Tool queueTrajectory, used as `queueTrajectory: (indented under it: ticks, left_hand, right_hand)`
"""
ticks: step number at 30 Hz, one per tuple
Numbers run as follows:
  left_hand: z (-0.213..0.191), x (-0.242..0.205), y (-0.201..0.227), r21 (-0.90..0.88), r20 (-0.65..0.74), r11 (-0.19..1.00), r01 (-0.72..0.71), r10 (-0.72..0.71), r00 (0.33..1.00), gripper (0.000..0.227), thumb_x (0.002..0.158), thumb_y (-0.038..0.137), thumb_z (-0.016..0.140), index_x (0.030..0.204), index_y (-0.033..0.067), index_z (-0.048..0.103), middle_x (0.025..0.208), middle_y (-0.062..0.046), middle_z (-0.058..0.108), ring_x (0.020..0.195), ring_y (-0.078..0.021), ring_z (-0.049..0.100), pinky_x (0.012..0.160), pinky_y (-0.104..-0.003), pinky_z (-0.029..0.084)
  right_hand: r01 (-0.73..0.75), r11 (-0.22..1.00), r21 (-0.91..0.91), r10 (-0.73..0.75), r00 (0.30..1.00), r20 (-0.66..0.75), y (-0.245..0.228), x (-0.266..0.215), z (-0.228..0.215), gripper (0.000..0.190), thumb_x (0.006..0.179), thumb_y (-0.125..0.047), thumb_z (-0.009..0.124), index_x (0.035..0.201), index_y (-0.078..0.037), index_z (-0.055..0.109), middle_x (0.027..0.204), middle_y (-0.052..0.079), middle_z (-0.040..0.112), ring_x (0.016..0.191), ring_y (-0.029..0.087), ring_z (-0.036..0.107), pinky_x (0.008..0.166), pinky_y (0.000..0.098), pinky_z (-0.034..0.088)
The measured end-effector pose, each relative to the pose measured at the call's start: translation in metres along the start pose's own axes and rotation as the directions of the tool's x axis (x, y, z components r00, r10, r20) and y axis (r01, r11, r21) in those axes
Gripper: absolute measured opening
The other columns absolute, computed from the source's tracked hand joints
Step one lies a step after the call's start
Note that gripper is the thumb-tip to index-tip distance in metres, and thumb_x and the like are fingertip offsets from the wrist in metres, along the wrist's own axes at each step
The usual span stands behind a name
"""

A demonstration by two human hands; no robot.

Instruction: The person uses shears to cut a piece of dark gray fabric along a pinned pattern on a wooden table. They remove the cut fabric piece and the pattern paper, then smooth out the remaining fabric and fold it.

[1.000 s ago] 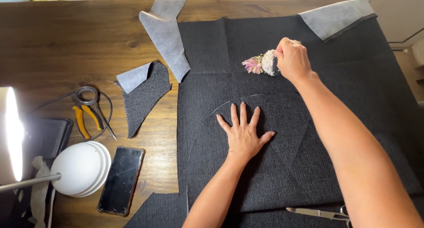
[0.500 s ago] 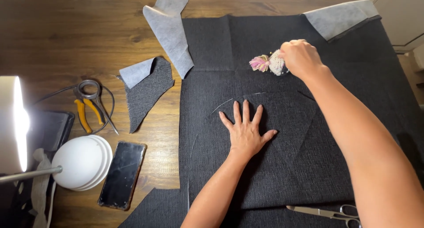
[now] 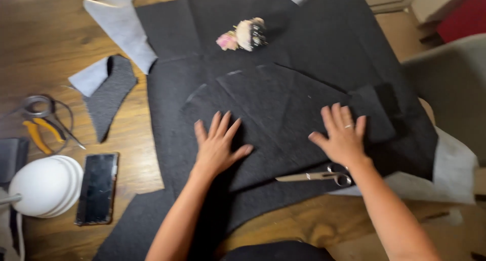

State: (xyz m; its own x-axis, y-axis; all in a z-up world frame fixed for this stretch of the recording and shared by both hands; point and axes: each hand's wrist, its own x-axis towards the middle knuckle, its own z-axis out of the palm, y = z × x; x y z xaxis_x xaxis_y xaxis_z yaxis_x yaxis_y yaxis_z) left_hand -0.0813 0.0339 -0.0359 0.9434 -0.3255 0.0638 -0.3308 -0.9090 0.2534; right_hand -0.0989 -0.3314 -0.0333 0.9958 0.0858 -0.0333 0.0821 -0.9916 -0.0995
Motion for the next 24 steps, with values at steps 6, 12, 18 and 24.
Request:
queueTrajectory:
  ticks: [6, 12, 18, 24]
  left_hand:
    - [-0.018, -0.12, -0.026, 0.037, 0.104, 0.999, -0.031, 0.027, 0.994, 0.097, 0.071, 0.077, 0.074, 0.154, 0.0338, 0.047, 0.164, -0.006, 0.04, 0.152, -0.0313, 0.032, 0.119, -0.069, 0.016]
    - [-0.017, -0.16, -0.045, -0.248, -0.085, 0.966, -0.072, 0.052, 0.995, 0.043, 0.089, 0.022, 0.073, 0.132, 0.0179, 0.068, 0.146, -0.013, 0.061, 0.144, -0.0407, 0.048, 0.118, -0.066, 0.029]
    - [-0.054, -0.142, -0.031, -0.274, -0.187, 0.962, -0.007, -0.046, 0.981, 0.023, 0.101, 0.01, 0.061, 0.12, 0.0125, 0.074, 0.114, -0.009, 0.077, 0.106, -0.0327, 0.069, 0.111, -0.057, 0.046]
    - [-0.085, -0.102, -0.041, -0.131, -0.323, 0.99, 0.048, -0.089, 0.942, 0.015, 0.106, 0.015, 0.062, 0.113, 0.0155, 0.075, 0.101, -0.006, 0.077, 0.077, -0.0301, 0.072, 0.059, -0.043, 0.051]
  right_hand:
    - [-0.269, 0.954, 0.135, 0.254, 0.96, 0.121, 0.104, -0.023, 0.007, 0.086, 0.095, -0.071, 0.046, 0.165, -0.026, 0.026, 0.174, 0.013, 0.013, 0.16, 0.036, 0.006, 0.117, 0.075, 0.002]
    - [-0.212, 0.944, 0.253, 0.116, 0.931, 0.346, 0.102, -0.028, -0.05, 0.108, 0.077, -0.056, 0.071, 0.164, -0.024, 0.016, 0.174, 0.008, -0.001, 0.16, 0.028, -0.009, 0.123, 0.06, -0.004]
    - [-0.107, 0.937, 0.334, 0.015, 0.964, 0.266, 0.119, -0.03, -0.053, 0.087, 0.077, -0.026, 0.08, 0.155, -0.027, 0.041, 0.171, 0.01, 0.018, 0.161, 0.032, 0.0, 0.122, 0.0655, -0.003]
    - [0.087, 0.934, 0.347, -0.097, 0.995, 0.011, 0.139, -0.016, -0.059, 0.059, 0.085, 0.007, 0.054, 0.134, -0.021, 0.068, 0.156, 0.011, 0.051, 0.154, 0.034, 0.033, 0.121, 0.0722, 0.003]
